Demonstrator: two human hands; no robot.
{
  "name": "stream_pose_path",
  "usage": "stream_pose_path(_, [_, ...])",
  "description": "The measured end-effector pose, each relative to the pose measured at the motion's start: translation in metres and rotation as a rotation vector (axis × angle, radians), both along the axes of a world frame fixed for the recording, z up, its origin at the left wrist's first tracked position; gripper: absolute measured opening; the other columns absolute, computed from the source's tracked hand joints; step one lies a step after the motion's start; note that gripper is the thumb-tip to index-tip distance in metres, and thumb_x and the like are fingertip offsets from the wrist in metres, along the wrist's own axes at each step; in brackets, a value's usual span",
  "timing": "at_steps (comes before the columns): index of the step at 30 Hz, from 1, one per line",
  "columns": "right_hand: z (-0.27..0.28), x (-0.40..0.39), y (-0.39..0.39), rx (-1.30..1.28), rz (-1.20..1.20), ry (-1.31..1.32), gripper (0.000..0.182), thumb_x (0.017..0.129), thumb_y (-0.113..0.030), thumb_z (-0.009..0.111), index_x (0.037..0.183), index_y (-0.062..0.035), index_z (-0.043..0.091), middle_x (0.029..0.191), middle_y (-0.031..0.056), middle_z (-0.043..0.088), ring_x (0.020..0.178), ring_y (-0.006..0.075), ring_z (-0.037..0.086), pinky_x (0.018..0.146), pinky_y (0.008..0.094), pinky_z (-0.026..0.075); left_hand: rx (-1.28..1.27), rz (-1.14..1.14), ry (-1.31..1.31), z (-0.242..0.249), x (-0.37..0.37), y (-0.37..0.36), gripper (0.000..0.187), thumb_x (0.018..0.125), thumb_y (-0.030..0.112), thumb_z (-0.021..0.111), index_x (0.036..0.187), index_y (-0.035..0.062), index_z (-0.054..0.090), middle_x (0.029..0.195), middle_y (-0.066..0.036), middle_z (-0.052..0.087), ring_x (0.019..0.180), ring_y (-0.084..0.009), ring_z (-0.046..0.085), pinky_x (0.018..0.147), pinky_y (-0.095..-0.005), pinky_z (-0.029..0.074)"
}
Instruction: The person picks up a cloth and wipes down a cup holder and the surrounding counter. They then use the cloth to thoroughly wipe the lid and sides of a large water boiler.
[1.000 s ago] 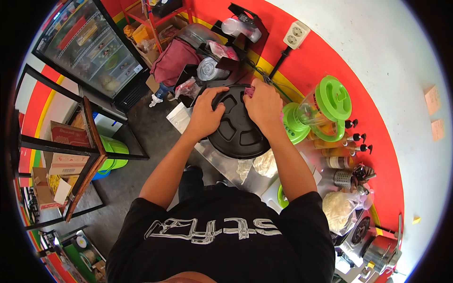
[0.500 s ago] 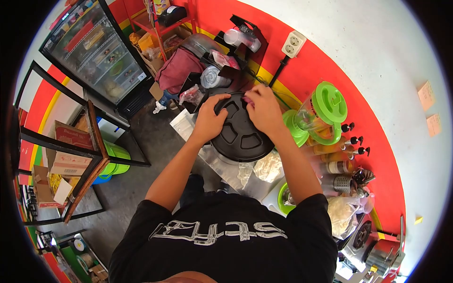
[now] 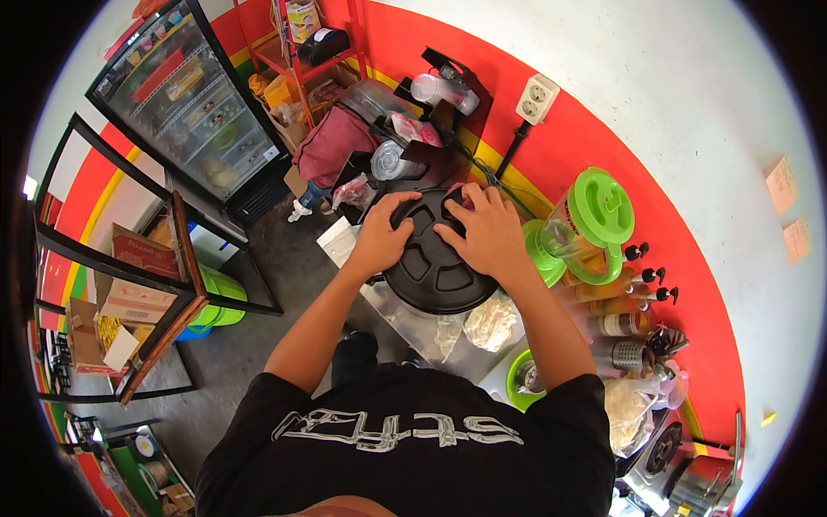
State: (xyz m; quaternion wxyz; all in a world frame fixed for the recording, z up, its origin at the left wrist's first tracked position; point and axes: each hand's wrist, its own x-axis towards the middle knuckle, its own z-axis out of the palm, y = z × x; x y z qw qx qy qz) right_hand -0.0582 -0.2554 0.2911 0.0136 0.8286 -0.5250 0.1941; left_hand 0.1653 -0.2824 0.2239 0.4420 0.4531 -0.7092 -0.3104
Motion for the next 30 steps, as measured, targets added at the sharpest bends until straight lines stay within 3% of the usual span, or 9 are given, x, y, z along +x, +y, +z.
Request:
stream_pose_path(7, [0.0,0.009,0.003,-0.099,-0.06,0.249,0.048,0.097,-0.048,0.069,0.109,-0.0025,0.076,0.114,0.008,0.06,0.11,0.026,0.059,0.071,0.039,0.059,-0.013,0.0,0.041,-0.007,-0.002,0.0,0.041,0.092,0.002,0.062,0.133,0.0029,0.066,0.131,-0.017,0.069,0.125,-0.0316,0.066,0.11,-0.0383,0.047])
stream_pose_path(10, [0.01,0.012,0.012,0.055,-0.136,0.328,0.048,0.1,-0.046,0.066,0.106,0.0007,0.075,0.113,0.0083,0.059,0.11,0.0274,0.061,0.077,0.0408,0.06,-0.007,-0.012,0.066,-0.009,-0.001,0.001,0.039,0.094,0.001,0.062,0.133,0.0026,0.066,0.13,-0.017,0.07,0.125,-0.031,0.066,0.11,-0.0378,0.047])
stream_pose_path(13, [0.001,0.007,0.017,-0.039,-0.119,0.28,0.051,0.099,-0.048,0.067,0.096,0.0018,0.076,0.109,0.0093,0.059,0.109,0.0266,0.059,0.066,0.038,0.061,0.047,-0.021,0.078,-0.009,-0.001,0.0,0.039,0.094,0.005,0.064,0.133,0.0081,0.066,0.135,-0.013,0.068,0.127,-0.0369,0.061,0.111,-0.0451,0.044])
stream_pose_path(20, [-0.005,0.011,0.006,0.047,-0.152,0.095,0.049,0.099,-0.047,0.067,0.093,0.0008,0.076,0.109,0.0103,0.06,0.11,0.029,0.061,0.075,0.0433,0.061,0.002,0.042,-0.013,-0.006,-0.006,0.002,0.038,0.095,0.008,0.062,0.133,0.0127,0.066,0.134,-0.013,0.068,0.127,-0.0385,0.061,0.11,-0.046,0.045])
stream_pose_path(22, [-0.006,0.01,0.005,0.054,-0.182,-0.005,0.043,0.097,-0.044,0.07,0.094,-0.0015,0.076,0.099,0.0111,0.062,0.099,0.0322,0.064,0.079,0.0417,0.058,0.001,0.04,-0.014,-0.008,-0.005,0.001,0.038,0.095,0.009,0.061,0.132,0.0133,0.066,0.134,-0.013,0.068,0.127,-0.0386,0.061,0.11,-0.046,0.045])
stream_pose_path(26, [0.0,-0.008,-0.01,0.271,-0.158,-0.138,0.041,0.102,-0.04,0.067,0.089,-0.0015,0.076,0.097,0.0073,0.07,0.096,0.027,0.068,0.078,0.041,0.06,-0.024,0.03,0.003,-0.009,-0.004,0.0,0.037,0.094,0.004,0.061,0.131,0.008,0.065,0.129,-0.015,0.068,0.123,-0.0363,0.064,0.109,-0.0426,0.046])
stream_pose_path(28, [0.021,-0.019,-0.009,0.636,0.029,-0.823,0.034,0.105,-0.033,0.066,0.094,-0.002,0.073,0.093,0.0035,0.073,0.083,0.0191,0.069,0.076,0.0366,0.058,-0.046,0.026,0.014,-0.01,-0.005,0.0,0.036,0.094,0.001,0.059,0.13,0.0037,0.064,0.125,-0.017,0.069,0.12,-0.0346,0.066,0.107,-0.0392,0.047])
stream_pose_path(29, [0.031,-0.019,-0.004,0.639,0.023,-0.822,0.034,0.105,-0.033,0.066,0.094,-0.002,0.073,0.093,0.0035,0.073,0.083,0.0191,0.069,0.076,0.0366,0.058,-0.004,0.019,0.025,-0.01,-0.004,0.0,0.037,0.094,0.004,0.061,0.131,0.0066,0.065,0.129,-0.016,0.069,0.123,-0.0364,0.064,0.108,-0.0424,0.047])
stream_pose_path(30, [0.043,-0.015,0.0,0.636,0.03,-1.361,0.027,0.106,-0.029,0.066,0.1,-0.0025,0.071,0.094,0.0016,0.073,0.081,0.0157,0.069,0.076,0.035,0.057,0.037,0.015,0.038,-0.01,-0.004,0.0,0.039,0.094,0.006,0.062,0.132,0.0096,0.066,0.132,-0.015,0.068,0.126,-0.0383,0.062,0.109,-0.0455,0.046])
